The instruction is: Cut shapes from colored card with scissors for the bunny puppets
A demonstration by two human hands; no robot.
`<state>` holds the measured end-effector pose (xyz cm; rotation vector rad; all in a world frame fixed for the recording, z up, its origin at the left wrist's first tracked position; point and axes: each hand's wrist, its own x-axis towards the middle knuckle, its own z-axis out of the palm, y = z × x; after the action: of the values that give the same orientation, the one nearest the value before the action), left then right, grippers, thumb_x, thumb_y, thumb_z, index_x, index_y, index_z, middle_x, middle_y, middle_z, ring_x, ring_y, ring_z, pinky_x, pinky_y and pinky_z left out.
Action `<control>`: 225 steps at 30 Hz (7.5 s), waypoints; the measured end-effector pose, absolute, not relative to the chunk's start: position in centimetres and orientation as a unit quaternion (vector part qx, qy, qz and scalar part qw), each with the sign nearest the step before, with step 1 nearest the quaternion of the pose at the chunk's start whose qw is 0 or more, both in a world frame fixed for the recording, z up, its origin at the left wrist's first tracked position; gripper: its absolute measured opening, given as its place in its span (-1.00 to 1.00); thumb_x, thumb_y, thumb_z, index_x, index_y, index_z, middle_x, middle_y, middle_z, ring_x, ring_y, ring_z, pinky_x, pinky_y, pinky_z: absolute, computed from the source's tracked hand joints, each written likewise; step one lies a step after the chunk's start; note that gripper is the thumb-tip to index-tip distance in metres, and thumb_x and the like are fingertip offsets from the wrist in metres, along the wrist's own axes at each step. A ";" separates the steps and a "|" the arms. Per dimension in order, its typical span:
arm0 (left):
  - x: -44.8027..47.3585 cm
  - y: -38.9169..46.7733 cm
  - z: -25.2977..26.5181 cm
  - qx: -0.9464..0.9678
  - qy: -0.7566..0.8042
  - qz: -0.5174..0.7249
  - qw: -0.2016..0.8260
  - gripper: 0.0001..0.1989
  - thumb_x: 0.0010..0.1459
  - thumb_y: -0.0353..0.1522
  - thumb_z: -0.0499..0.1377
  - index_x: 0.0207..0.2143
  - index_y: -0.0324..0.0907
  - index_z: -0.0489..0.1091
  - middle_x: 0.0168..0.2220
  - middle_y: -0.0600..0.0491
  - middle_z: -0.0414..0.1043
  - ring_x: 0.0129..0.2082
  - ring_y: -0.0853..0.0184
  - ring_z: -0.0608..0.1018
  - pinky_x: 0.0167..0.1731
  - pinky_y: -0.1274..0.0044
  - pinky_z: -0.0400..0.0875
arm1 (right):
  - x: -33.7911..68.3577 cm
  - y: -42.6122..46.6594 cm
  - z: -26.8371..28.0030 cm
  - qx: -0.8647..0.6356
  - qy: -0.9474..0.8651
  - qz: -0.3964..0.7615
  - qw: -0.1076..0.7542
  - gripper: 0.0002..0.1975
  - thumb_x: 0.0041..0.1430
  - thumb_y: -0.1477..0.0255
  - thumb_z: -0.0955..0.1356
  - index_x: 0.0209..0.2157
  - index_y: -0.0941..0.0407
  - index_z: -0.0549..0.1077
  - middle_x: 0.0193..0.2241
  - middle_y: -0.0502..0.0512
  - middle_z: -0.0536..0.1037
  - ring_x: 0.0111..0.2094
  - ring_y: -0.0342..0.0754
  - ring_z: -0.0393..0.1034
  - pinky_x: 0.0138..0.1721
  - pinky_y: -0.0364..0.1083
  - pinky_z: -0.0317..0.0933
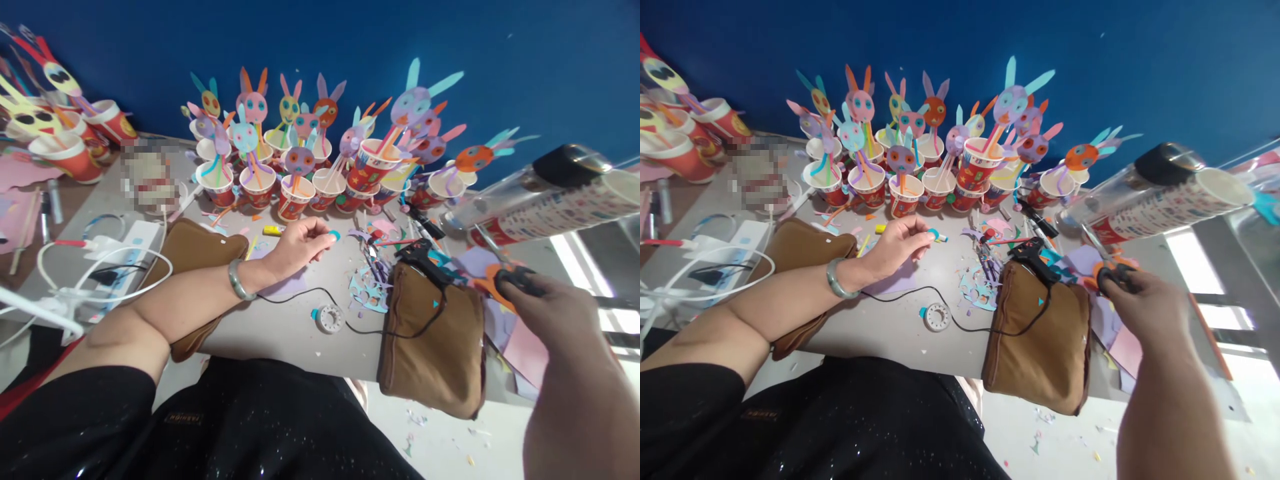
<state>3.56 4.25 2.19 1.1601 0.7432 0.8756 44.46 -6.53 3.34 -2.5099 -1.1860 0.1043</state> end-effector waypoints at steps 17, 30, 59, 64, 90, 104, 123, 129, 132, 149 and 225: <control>3.8 4.2 1.4 0.486 0.315 0.341 0.741 -0.85 0.11 -0.37 0.26 -0.40 -0.29 0.37 -0.50 0.13 0.42 -0.63 0.59 0.37 -0.60 0.65 0.25 | 23.6 -5.7 4.5 -0.578 -0.673 0.318 0.333 -0.80 0.23 0.33 0.36 -0.45 0.08 0.54 -0.31 0.12 0.60 -0.29 0.01 0.49 -0.22 -0.04 0.35; 3.8 2.8 1.3 0.492 0.207 0.278 0.799 -0.81 0.05 -0.36 0.32 -0.45 -0.31 0.40 -0.18 -0.04 0.46 -0.47 0.56 0.45 -0.47 0.62 0.35 | 22.9 -4.5 -1.0 -0.540 -0.746 0.231 0.313 -0.88 0.21 0.44 0.37 -0.42 0.11 0.48 -0.45 0.08 0.49 -0.44 -0.07 0.38 -0.41 -0.12 0.24; 3.9 3.5 0.7 0.530 0.312 0.272 0.740 -0.74 0.12 -0.26 0.28 -0.46 -0.27 0.36 -0.59 0.18 0.28 -0.60 0.55 0.32 -0.54 0.62 0.20 | 21.7 -3.6 0.4 -0.561 -0.562 0.335 0.508 -0.91 0.06 0.40 0.48 -0.44 0.07 0.52 -0.36 0.05 0.58 -0.24 0.01 0.51 -0.11 0.01 0.38; 4.1 3.4 0.6 0.554 0.314 0.262 0.725 -0.78 0.09 -0.29 0.29 -0.42 -0.28 0.42 -0.58 0.18 0.30 -0.58 0.54 0.30 -0.54 0.61 0.18 | 21.8 -3.7 0.3 -0.568 -0.560 0.337 0.500 -0.85 0.05 0.32 0.50 -0.44 0.07 0.52 -0.37 0.05 0.58 -0.26 0.01 0.51 -0.13 0.01 0.38; 4.0 3.0 0.0 0.607 0.286 0.264 0.693 -0.89 0.10 -0.39 0.25 -0.39 -0.30 0.44 -0.48 0.12 0.40 -0.48 0.51 0.36 -0.42 0.61 0.28 | 21.5 -3.8 0.2 -0.580 -0.545 0.367 0.481 -0.71 0.02 0.25 0.51 -0.55 0.08 0.41 -0.47 0.03 0.50 -0.37 -0.04 0.42 -0.27 -0.04 0.34; 3.8 3.5 1.5 0.500 0.322 0.292 0.749 -0.83 0.07 -0.35 0.29 -0.44 -0.29 0.41 -0.58 0.15 0.35 -0.58 0.55 0.37 -0.54 0.64 0.26 | 21.5 -3.9 0.2 -0.558 -0.585 0.350 0.473 -0.74 0.09 0.26 0.47 -0.51 0.07 0.39 -0.45 0.02 0.47 -0.35 -0.03 0.41 -0.22 -0.03 0.32; 3.5 3.9 2.0 0.462 0.319 0.334 0.757 -0.82 0.09 -0.34 0.28 -0.42 -0.28 0.37 -0.54 0.09 0.45 -0.54 0.52 0.46 -0.49 0.64 0.36 | 21.6 -3.8 -0.3 -0.497 -0.651 0.416 0.396 -0.48 0.03 -0.12 0.41 -0.37 0.08 0.42 -0.36 0.09 0.49 -0.31 0.01 0.40 -0.28 -0.05 0.27; 3.4 4.3 2.0 0.475 0.321 0.342 0.744 -0.82 0.09 -0.33 0.28 -0.42 -0.27 0.38 -0.55 0.10 0.43 -0.56 0.53 0.45 -0.52 0.65 0.35 | 21.7 -3.7 -0.2 -0.495 -0.645 0.425 0.397 -0.45 0.02 -0.16 0.39 -0.37 0.08 0.40 -0.36 0.09 0.50 -0.31 0.02 0.42 -0.24 -0.04 0.31; 3.3 4.5 2.1 0.485 0.328 0.347 0.733 -0.83 0.09 -0.34 0.27 -0.43 -0.28 0.39 -0.55 0.10 0.43 -0.57 0.53 0.44 -0.53 0.65 0.34 | 21.8 -3.7 -0.2 -0.490 -0.649 0.423 0.400 -0.47 0.05 -0.13 0.39 -0.36 0.08 0.40 -0.35 0.09 0.49 -0.30 0.02 0.42 -0.24 -0.04 0.30; 3.1 4.6 1.8 0.493 0.328 0.368 0.717 -0.83 0.09 -0.36 0.27 -0.45 -0.27 0.36 -0.56 0.11 0.44 -0.58 0.54 0.44 -0.52 0.65 0.35 | 21.7 -3.7 -0.1 -0.476 -0.648 0.440 0.401 -0.47 0.07 -0.14 0.37 -0.37 0.08 0.38 -0.36 0.08 0.46 -0.30 0.01 0.38 -0.23 -0.05 0.27; 3.4 3.7 2.2 0.490 0.321 0.323 0.743 -0.87 0.13 -0.41 0.21 -0.44 -0.27 0.33 -0.58 0.11 0.41 -0.58 0.53 0.45 -0.53 0.66 0.37 | 21.1 -4.1 0.0 -0.506 -0.646 0.448 0.355 -0.35 0.01 -0.27 0.29 -0.51 0.10 0.35 -0.52 0.03 0.41 -0.47 -0.07 0.25 -0.41 -0.08 0.18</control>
<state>3.40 3.75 2.15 1.0743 0.7033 0.7085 21.14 -4.12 0.05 -1.3078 -1.6700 1.1570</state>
